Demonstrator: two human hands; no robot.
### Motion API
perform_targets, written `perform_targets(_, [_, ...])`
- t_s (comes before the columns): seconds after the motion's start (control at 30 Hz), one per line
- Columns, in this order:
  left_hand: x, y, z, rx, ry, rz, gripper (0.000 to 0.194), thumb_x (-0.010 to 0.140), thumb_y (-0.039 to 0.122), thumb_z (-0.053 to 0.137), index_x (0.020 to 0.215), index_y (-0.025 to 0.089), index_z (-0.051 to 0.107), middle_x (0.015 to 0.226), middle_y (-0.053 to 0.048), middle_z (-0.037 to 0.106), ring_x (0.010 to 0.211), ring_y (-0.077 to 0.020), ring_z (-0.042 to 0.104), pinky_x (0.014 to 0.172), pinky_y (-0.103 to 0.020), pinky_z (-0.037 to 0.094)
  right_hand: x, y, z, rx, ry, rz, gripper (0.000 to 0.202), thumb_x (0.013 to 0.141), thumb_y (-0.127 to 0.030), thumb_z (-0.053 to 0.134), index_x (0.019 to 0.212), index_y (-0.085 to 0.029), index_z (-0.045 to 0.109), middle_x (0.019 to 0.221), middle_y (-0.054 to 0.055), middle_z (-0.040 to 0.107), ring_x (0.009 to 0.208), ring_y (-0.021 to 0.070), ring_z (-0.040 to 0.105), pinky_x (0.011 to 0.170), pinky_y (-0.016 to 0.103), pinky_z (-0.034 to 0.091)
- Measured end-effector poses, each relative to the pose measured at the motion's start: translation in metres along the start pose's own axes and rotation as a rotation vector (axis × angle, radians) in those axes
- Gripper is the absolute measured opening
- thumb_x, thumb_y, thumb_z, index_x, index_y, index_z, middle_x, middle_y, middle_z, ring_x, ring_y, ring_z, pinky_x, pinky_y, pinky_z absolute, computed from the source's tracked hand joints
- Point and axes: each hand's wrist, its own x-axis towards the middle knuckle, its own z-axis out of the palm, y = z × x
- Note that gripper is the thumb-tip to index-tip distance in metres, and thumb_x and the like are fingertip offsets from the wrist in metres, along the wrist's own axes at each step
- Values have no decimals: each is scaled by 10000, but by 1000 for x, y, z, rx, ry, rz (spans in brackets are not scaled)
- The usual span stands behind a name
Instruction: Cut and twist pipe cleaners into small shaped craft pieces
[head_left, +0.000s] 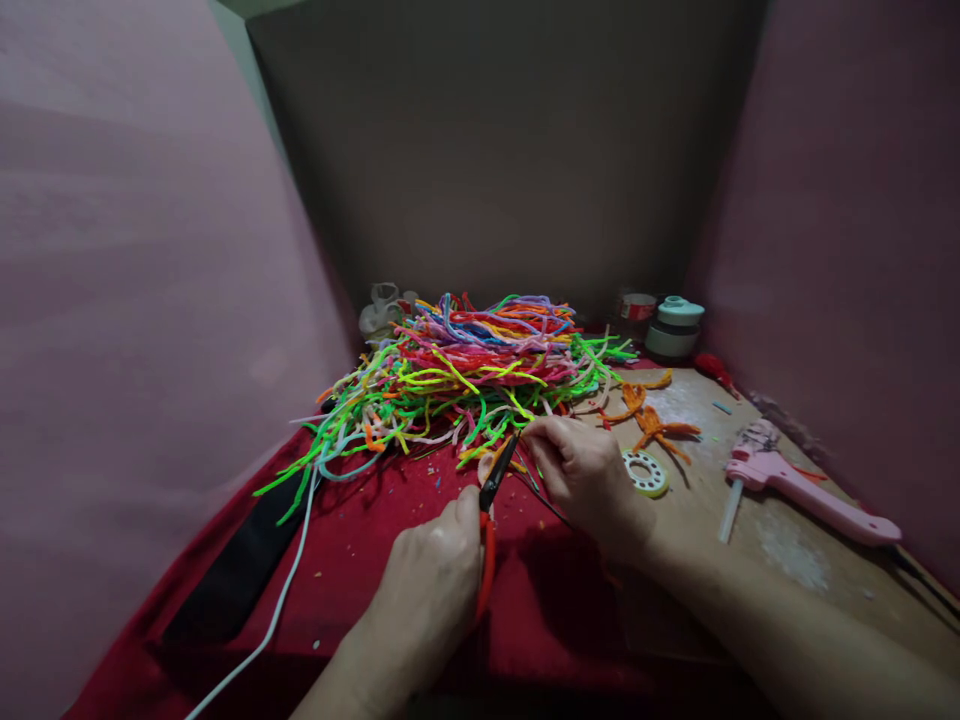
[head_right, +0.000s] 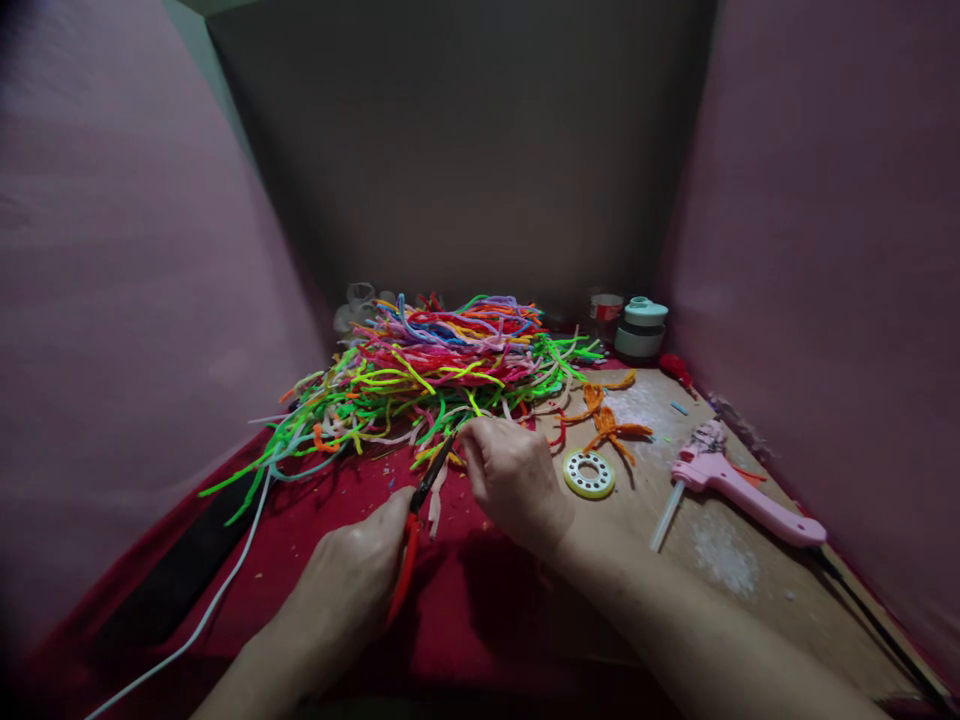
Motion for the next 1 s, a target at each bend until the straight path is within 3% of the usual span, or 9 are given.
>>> perform_targets(0.17, [1,3,-2,54,2,-22,395,872,90,253,1240,62,396,1018,-164,621,873,-240,648,698,-363,537,0,-3,-1,-11,-8,-31,154,844,-143,440,755,-156,564,641,36,585,611,127,539,612,237,401])
perform_targets(0.5, [-1,-3,0,158,20,-6,400,883,105,201,1226,74,405,882,-128,633,727,-227,661,605,-342,533,-2,1,3,-59,-2,-55,157,846,-146,445,760,-138,576,657,48,603,629,135,551,632,243,406])
perform_targets(0.67, [1,0,1,72,14,-13,382,848,62,243,1184,87,424,862,-133,638,717,-236,663,607,-340,515,-1,0,2,-87,-29,-25,168,830,-151,454,733,-133,590,628,45,590,603,134,545,613,250,396])
perform_targets(0.77, [2,2,-1,-100,7,13,326,835,91,317,1130,106,455,841,-130,644,728,-221,661,627,-309,496,0,-3,1,11,-6,97,135,803,-153,483,746,-138,604,645,36,610,598,124,553,609,246,401])
perform_targets(0.9, [-2,-2,-1,-396,26,73,257,860,197,336,1060,148,490,783,-90,646,684,-188,638,613,-277,469,6,-8,-3,356,-33,395,107,770,-200,526,734,-149,613,638,13,620,564,104,539,554,225,412])
perform_targets(1.0, [-6,-8,0,-591,57,74,233,864,276,356,1003,168,510,740,-55,624,643,-168,602,599,-268,452,12,-11,-8,572,-76,532,103,744,-212,554,723,-146,630,643,8,626,575,102,542,555,226,422])
